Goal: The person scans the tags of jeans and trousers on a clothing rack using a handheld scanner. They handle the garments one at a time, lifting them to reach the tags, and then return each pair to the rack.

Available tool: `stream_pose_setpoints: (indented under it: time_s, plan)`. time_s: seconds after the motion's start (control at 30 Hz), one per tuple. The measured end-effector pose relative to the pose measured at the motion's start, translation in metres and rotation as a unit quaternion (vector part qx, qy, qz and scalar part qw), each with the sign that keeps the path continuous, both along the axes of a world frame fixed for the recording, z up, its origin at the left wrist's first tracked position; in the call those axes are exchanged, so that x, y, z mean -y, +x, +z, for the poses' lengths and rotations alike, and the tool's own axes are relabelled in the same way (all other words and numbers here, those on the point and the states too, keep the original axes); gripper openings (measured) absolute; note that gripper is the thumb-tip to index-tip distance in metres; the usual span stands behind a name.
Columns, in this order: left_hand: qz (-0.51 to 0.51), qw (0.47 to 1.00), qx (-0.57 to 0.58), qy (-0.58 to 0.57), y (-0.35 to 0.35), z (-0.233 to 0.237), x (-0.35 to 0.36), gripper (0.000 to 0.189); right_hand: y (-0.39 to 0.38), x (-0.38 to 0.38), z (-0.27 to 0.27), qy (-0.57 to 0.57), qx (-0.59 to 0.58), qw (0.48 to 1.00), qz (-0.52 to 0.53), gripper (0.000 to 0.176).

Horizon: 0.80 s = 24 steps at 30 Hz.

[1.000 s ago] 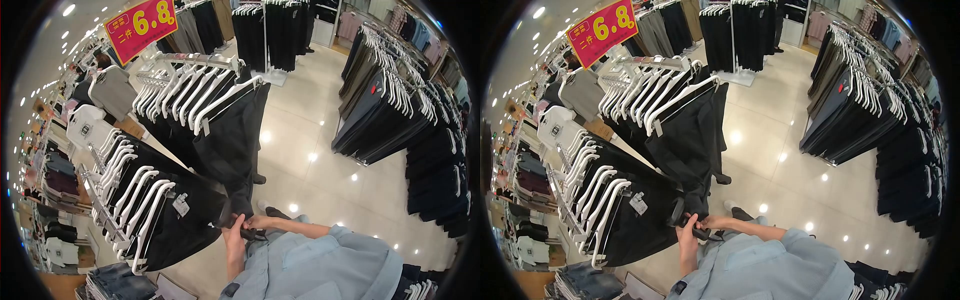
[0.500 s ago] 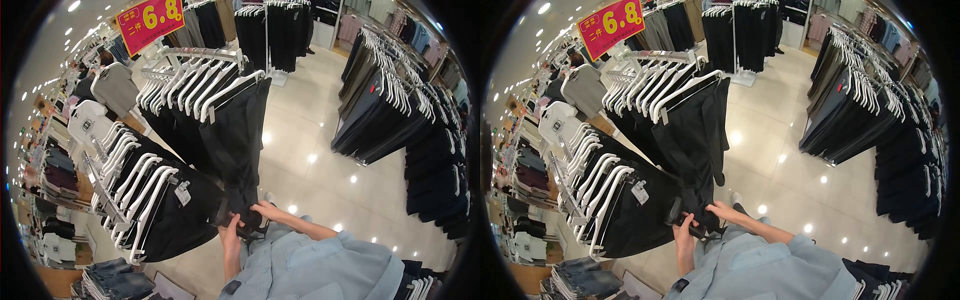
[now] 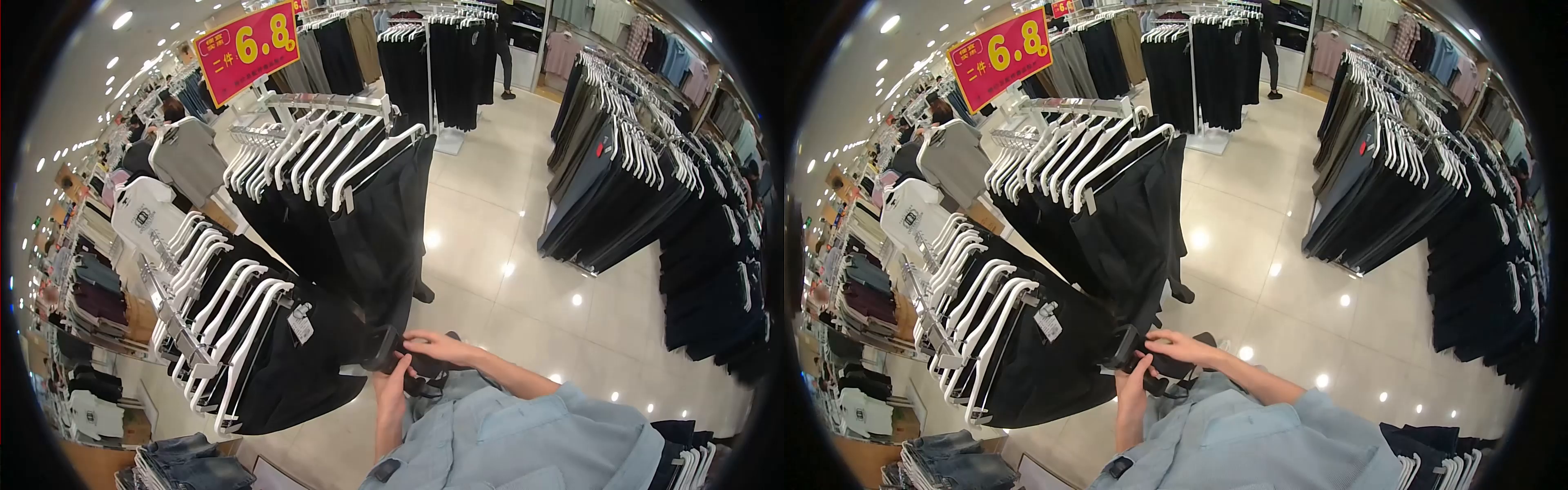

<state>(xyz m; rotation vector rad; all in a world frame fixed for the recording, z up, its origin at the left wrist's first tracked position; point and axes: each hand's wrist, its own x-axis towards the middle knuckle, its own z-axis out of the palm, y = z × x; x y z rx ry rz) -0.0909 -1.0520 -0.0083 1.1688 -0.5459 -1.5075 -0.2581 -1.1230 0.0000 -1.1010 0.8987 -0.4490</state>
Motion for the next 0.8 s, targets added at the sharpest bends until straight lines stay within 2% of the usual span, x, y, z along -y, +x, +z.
stream_pose_setpoints:
  time_s: [0.03,0.1,0.17,0.23,0.3,0.37,0.4,0.53,0.67,0.73,0.8]
  plan:
    - [0.002,1.000,0.004,0.001,-0.002,-0.001,0.000,0.015,-0.003,-0.008,0.002,-0.005,-0.030,1.000,0.006,0.056]
    - [0.002,1.000,0.006,-0.001,-0.005,-0.002,0.002,0.014,-0.011,-0.015,0.016,0.000,0.019,0.999,0.047,0.058]
    - [0.005,1.000,0.006,-0.002,-0.007,-0.005,0.001,0.012,-0.017,-0.018,0.017,-0.039,0.000,0.997,0.064,0.061]
    - [0.017,1.000,-0.007,0.008,-0.009,-0.008,0.000,0.013,-0.023,-0.024,0.041,0.030,-0.015,0.998,0.061,0.063]
    - [0.011,1.000,0.006,0.014,-0.007,-0.008,0.001,0.015,-0.024,-0.026,0.014,0.016,-0.018,0.998,0.057,0.065]
    - [0.009,1.000,0.005,0.011,-0.005,-0.007,0.001,0.015,-0.022,-0.031,-0.020,-0.081,0.038,0.995,0.032,0.071]
    - [0.007,1.000,0.002,0.006,-0.004,-0.006,0.001,0.016,-0.020,-0.030,-0.022,-0.056,0.028,0.998,0.029,0.079]
    - [0.039,0.999,-0.010,0.015,-0.010,0.000,0.003,0.016,-0.028,-0.022,-0.021,-0.027,-0.026,0.997,0.070,0.079]
    - [0.022,0.999,-0.010,0.027,-0.007,-0.005,0.007,0.017,-0.037,-0.018,-0.035,-0.094,-0.099,0.985,0.102,0.077]
    - [0.019,0.999,-0.015,0.035,-0.008,0.003,0.010,0.018,-0.045,-0.011,-0.038,-0.042,-0.149,0.961,0.230,0.071]
    - [0.030,0.998,-0.030,0.044,-0.009,0.005,0.013,0.019,-0.057,-0.011,-0.035,-0.037,-0.151,0.966,0.205,0.068]
